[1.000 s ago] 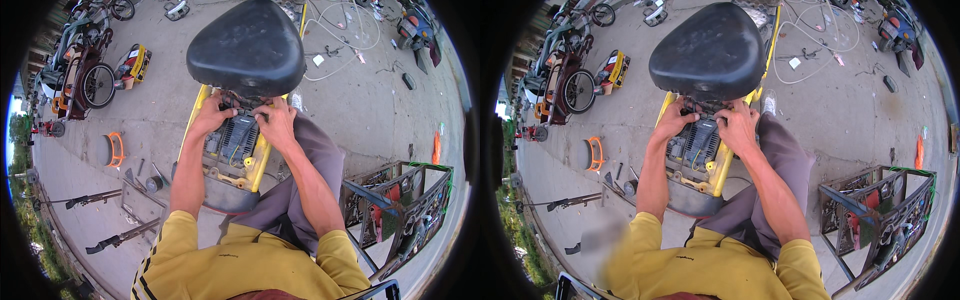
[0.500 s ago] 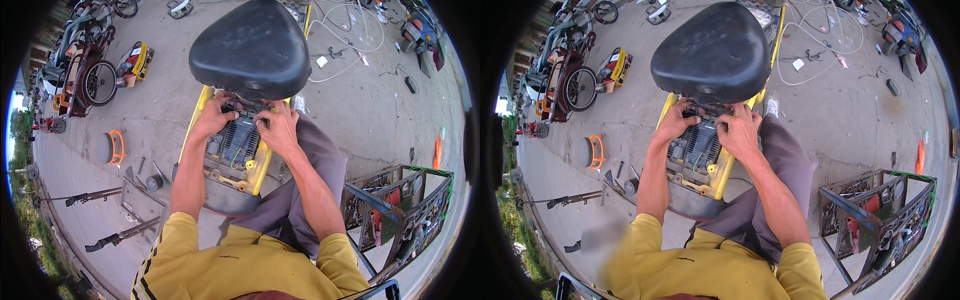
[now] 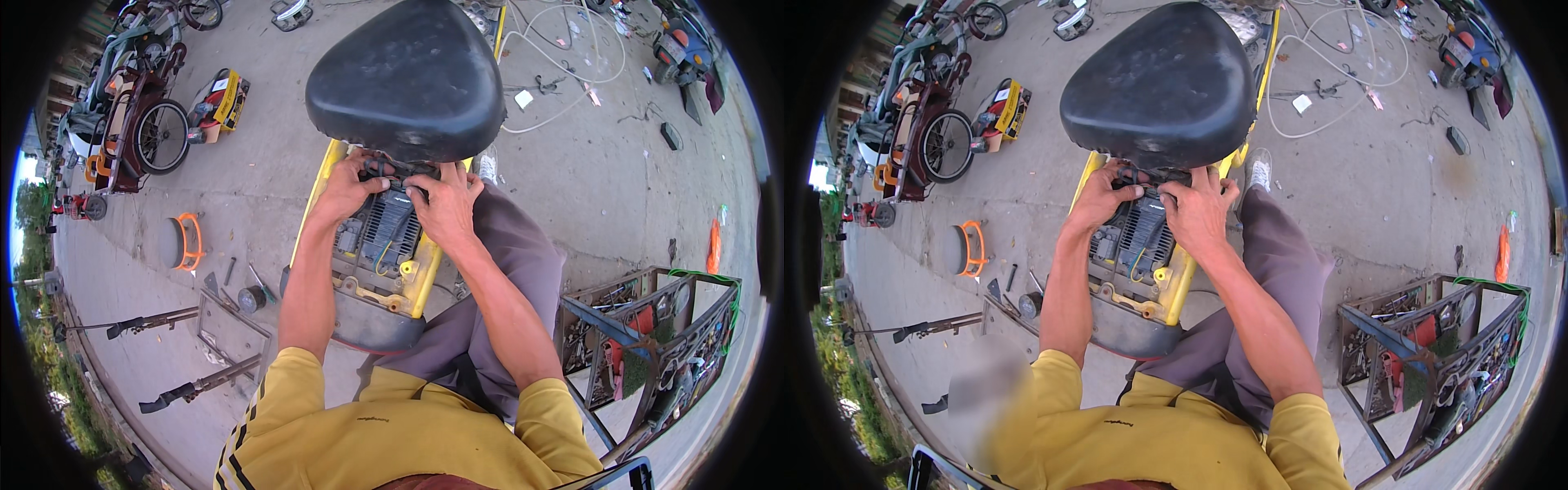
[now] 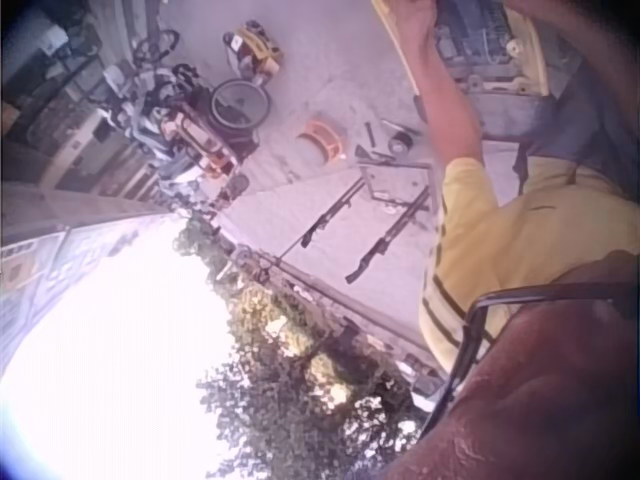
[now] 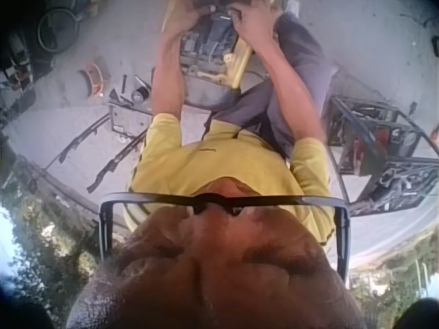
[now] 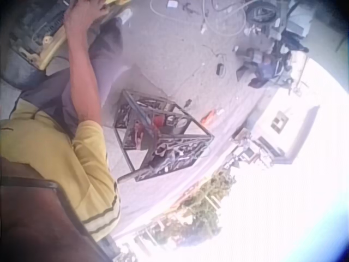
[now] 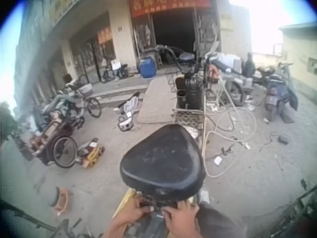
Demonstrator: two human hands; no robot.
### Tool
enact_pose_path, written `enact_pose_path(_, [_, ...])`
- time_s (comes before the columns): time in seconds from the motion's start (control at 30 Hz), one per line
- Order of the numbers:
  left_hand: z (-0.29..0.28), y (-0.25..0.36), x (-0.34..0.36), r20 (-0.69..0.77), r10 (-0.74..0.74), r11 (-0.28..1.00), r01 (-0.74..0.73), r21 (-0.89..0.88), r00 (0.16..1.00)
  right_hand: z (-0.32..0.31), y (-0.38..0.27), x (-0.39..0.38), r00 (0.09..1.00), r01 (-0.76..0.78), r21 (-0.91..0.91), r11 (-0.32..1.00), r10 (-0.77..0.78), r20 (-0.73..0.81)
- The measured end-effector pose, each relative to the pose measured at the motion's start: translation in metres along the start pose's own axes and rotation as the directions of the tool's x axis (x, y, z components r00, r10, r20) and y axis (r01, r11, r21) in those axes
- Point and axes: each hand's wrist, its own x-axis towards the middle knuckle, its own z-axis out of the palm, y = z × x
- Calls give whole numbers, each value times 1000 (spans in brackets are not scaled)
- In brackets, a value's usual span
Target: The person works on the exposed engine and wiring beneath the seat of a yellow moped. They repeatedly connect and disconnect wires and components under the seat, adjusting connections by hand throughout the clip.
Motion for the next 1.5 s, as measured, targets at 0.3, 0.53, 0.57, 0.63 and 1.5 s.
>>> enact_pose_path(0.3, [7, -12, 8, -114, 48, 994, -37, 99, 992, 8, 2, 2, 999, -19, -37, 999, 18, -34])
enact_pose_path(0.53, [23, 2, 10, -283, 61, 978, 0, 207, 957, 12, 9, 5, 997, -71, -25, 997, 71, 2])
enact_pose_path(0.57, [24, 7, 10, -291, 22, 972, 47, 229, 956, 11, 9, 5, 997, -71, -18, 997, 71, -3])
enact_pose_path(0.63, [28, 5, 10, -295, 53, 989, -8, 151, 954, 12, 9, 5, 997, -72, -3, 997, 72, -12])
enact_pose_path(1.5, [25, -8, 14, -272, 21, 992, 13, 122, 962, 6, 13, 7, 990, -131, 49, 990, 129, 47])
